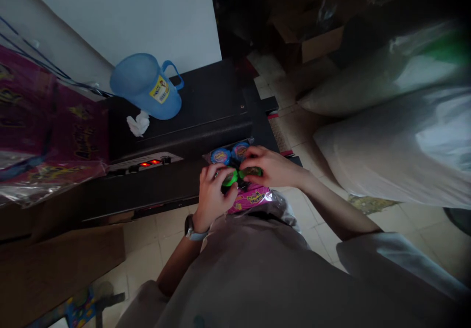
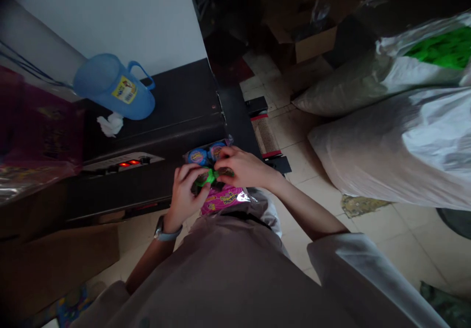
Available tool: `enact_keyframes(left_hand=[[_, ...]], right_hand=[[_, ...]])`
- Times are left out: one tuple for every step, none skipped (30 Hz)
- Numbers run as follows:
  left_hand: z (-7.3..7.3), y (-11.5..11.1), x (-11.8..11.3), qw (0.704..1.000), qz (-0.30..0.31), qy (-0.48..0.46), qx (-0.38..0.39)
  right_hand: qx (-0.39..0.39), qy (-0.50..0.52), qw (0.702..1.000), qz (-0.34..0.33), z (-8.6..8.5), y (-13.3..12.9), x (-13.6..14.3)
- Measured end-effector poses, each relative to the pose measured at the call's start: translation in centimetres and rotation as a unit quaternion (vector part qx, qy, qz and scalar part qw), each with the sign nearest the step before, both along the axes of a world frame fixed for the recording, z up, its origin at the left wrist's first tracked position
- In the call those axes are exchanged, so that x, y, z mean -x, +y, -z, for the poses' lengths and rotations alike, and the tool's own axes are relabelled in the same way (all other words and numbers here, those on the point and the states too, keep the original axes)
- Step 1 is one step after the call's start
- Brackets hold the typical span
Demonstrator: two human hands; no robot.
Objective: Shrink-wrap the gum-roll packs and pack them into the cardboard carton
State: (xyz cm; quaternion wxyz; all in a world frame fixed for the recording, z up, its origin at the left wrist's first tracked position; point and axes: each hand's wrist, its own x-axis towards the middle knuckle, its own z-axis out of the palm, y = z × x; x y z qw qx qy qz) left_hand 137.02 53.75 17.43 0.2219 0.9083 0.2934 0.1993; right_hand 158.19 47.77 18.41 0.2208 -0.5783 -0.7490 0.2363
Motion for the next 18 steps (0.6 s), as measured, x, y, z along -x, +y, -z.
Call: enact_keyframes(left_hand=[[-0.1, 0.0, 0.0, 1.000, 0.001, 0.010, 0.002], [-0.1, 0.0, 0.0, 1.000, 0.000, 0.015, 0.006], [0.0, 0.0, 0.1, 1.000, -0.003, 0.011, 0.009], [0.2, 0.0, 0.3, 1.000, -0.011, -0.006, 0.014], [0.5, -0.1, 0.6, 0.999, -0.028, -0.041, 0.022], [0.9, -0.3, 1.1, 0.994, -0.053, -0.087, 0.037], [1.5, -0.5, 1.7, 0.985, -0.077, -0.137, 0.064], [2.2, -0.9, 2.4, 0.973, -0.092, -0.184, 0.103], [3.0, -1.3, 3.0, 0.959, -0.091, -0.218, 0.154], [3.9, -1.9, 3.7, 0.945, -0.073, -0.236, 0.214], [4.7, -2.5, 4.3, 0.930, -0.045, -0.242, 0.274], [5.4, -3.1, 4.7, 0.914, -0.018, -0.239, 0.327], [6.1, -3.8, 5.0, 0.900, 0.003, -0.231, 0.369], [6.6, -4.5, 5.0, 0.889, 0.011, -0.217, 0.403], [7.1, -5.1, 5.0, 0.880, 0.008, -0.199, 0.430], [7.4, -5.6, 4.8, 0.875, -0.003, -0.180, 0.450], [7.6, -6.0, 4.6, 0.871, -0.021, -0.162, 0.462], [7.8, -6.3, 4.3, 0.868, -0.044, -0.147, 0.471]], right_hand=[[-0.018, 0.026, 0.999, 0.006, 0.3, -0.2, -0.3], [-0.041, 0.059, 0.997, 0.020, 0.5, -0.5, -0.5], [-0.062, 0.095, 0.993, 0.042, 0.6, -1.1, -0.7], [-0.080, 0.132, 0.986, 0.068, 0.7, -1.8, -0.9], [-0.089, 0.164, 0.978, 0.094, 0.8, -2.8, -1.1], [-0.088, 0.189, 0.971, 0.116, 0.9, -4.0, -1.1], [-0.077, 0.206, 0.967, 0.130, 1.1, -5.3, -1.0], [-0.057, 0.217, 0.965, 0.136, 1.4, -6.6, -0.7], [-0.031, 0.226, 0.964, 0.137, 2.0, -7.9, -0.3], [-0.004, 0.237, 0.961, 0.141, 2.7, -9.1, 0.4], [0.018, 0.249, 0.956, 0.151, 3.7, -10.0, 1.2], [0.035, 0.265, 0.949, 0.170, 4.7, -10.7, 2.2], [0.040, 0.284, 0.938, 0.196, 5.8, -11.1, 3.2], [0.038, 0.303, 0.926, 0.223, 6.8, -11.3, 4.1], [0.037, 0.318, 0.915, 0.245, 7.6, -11.2, 5.0], [0.036, 0.327, 0.907, 0.261, 8.2, -11.0, 5.7], [0.037, 0.330, 0.903, 0.272, 8.6, -10.7, 6.3], [0.040, 0.325, 0.902, 0.280, 8.8, -10.5, 6.7]])
